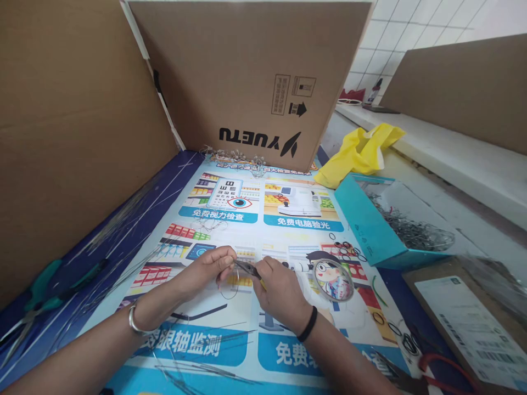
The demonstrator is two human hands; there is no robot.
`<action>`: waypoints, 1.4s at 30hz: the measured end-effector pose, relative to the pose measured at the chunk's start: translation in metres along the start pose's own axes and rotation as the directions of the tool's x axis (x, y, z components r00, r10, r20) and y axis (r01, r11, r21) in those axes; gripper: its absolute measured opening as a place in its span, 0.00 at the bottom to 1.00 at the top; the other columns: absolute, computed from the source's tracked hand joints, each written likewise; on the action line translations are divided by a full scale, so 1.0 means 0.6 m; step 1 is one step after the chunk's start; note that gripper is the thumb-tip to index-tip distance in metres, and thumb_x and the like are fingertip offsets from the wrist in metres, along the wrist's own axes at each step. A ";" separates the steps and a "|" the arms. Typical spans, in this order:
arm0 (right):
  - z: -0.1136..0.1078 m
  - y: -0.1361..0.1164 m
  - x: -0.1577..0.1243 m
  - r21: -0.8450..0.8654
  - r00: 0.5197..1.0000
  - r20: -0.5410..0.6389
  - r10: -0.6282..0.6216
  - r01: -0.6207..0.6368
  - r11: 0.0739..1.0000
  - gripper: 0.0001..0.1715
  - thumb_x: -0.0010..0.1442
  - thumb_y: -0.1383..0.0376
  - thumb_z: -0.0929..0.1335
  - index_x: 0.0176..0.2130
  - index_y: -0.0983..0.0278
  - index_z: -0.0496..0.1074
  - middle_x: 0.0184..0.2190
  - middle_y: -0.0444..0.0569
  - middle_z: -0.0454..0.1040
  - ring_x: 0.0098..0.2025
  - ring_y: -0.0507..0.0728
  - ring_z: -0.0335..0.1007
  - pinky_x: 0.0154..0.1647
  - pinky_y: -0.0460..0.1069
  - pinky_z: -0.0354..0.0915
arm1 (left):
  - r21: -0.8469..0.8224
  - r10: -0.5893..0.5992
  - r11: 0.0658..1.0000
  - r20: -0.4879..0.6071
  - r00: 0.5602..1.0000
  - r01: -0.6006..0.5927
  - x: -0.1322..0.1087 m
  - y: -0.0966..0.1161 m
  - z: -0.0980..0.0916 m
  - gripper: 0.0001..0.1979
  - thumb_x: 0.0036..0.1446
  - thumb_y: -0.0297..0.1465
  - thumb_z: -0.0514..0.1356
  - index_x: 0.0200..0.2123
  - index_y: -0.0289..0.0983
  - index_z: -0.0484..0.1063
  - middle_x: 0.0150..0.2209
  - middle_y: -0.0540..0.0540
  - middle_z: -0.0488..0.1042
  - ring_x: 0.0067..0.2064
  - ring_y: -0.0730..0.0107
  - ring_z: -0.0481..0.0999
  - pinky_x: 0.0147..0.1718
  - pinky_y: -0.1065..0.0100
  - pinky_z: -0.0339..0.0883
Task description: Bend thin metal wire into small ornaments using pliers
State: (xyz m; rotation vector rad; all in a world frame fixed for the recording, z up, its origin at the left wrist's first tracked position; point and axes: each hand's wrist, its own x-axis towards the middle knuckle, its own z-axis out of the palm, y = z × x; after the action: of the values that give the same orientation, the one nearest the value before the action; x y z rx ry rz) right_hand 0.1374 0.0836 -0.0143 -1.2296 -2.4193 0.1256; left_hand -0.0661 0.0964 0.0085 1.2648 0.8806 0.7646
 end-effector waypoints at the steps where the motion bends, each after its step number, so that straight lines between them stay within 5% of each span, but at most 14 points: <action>1: 0.001 0.000 0.000 0.010 1.000 -0.001 0.005 -0.005 1.000 0.06 0.61 0.65 0.59 0.34 0.63 0.63 0.31 0.49 0.67 0.31 0.55 0.64 0.28 0.48 0.58 | -0.006 0.004 1.000 -0.004 1.000 -0.005 0.000 0.001 0.001 0.16 0.57 0.43 0.53 0.26 0.37 0.62 0.18 0.55 0.61 0.21 0.77 0.57 0.24 0.72 0.52; 10: 0.002 0.004 0.002 0.147 0.998 -0.011 0.068 -0.066 0.987 0.06 0.62 0.65 0.59 0.34 0.63 0.62 0.31 0.49 0.67 0.31 0.55 0.64 0.30 0.48 0.59 | -0.206 0.038 0.978 0.023 0.999 -0.032 -0.005 0.005 0.007 0.13 0.57 0.40 0.56 0.31 0.35 0.65 0.23 0.53 0.63 0.24 0.78 0.59 0.28 0.72 0.53; 20: 0.001 0.016 0.003 0.163 1.000 0.010 0.022 -0.023 0.986 0.04 0.61 0.66 0.60 0.35 0.64 0.63 0.31 0.49 0.66 0.32 0.55 0.62 0.32 0.49 0.60 | -0.155 -0.018 0.988 0.012 1.000 0.020 -0.004 -0.001 0.000 0.09 0.56 0.36 0.57 0.31 0.35 0.66 0.23 0.52 0.65 0.25 0.78 0.60 0.27 0.72 0.53; 32: -0.013 0.027 0.011 0.291 0.987 -0.034 -0.160 0.163 0.943 0.03 0.58 0.69 0.63 0.36 0.63 0.63 0.33 0.50 0.66 0.36 0.57 0.60 0.35 0.51 0.60 | -0.087 -0.013 0.996 0.207 0.978 0.032 -0.012 0.015 -0.006 0.10 0.56 0.35 0.56 0.28 0.35 0.65 0.21 0.53 0.62 0.24 0.77 0.58 0.27 0.71 0.51; 42: -0.015 0.027 0.007 0.274 0.982 -0.048 -0.184 0.191 0.943 0.04 0.58 0.69 0.63 0.37 0.63 0.64 0.33 0.50 0.66 0.36 0.57 0.60 0.35 0.51 0.61 | -0.093 -0.022 0.995 0.225 0.974 0.043 -0.013 0.011 -0.009 0.09 0.57 0.35 0.55 0.31 0.35 0.66 0.21 0.54 0.61 0.23 0.78 0.57 0.25 0.71 0.50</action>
State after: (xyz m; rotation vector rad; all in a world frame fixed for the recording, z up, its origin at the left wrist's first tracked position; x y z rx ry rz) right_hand 0.1513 0.0956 -0.0093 -0.8677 -2.3857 0.3787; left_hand -0.0746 0.0933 0.0158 1.2202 0.6716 0.6175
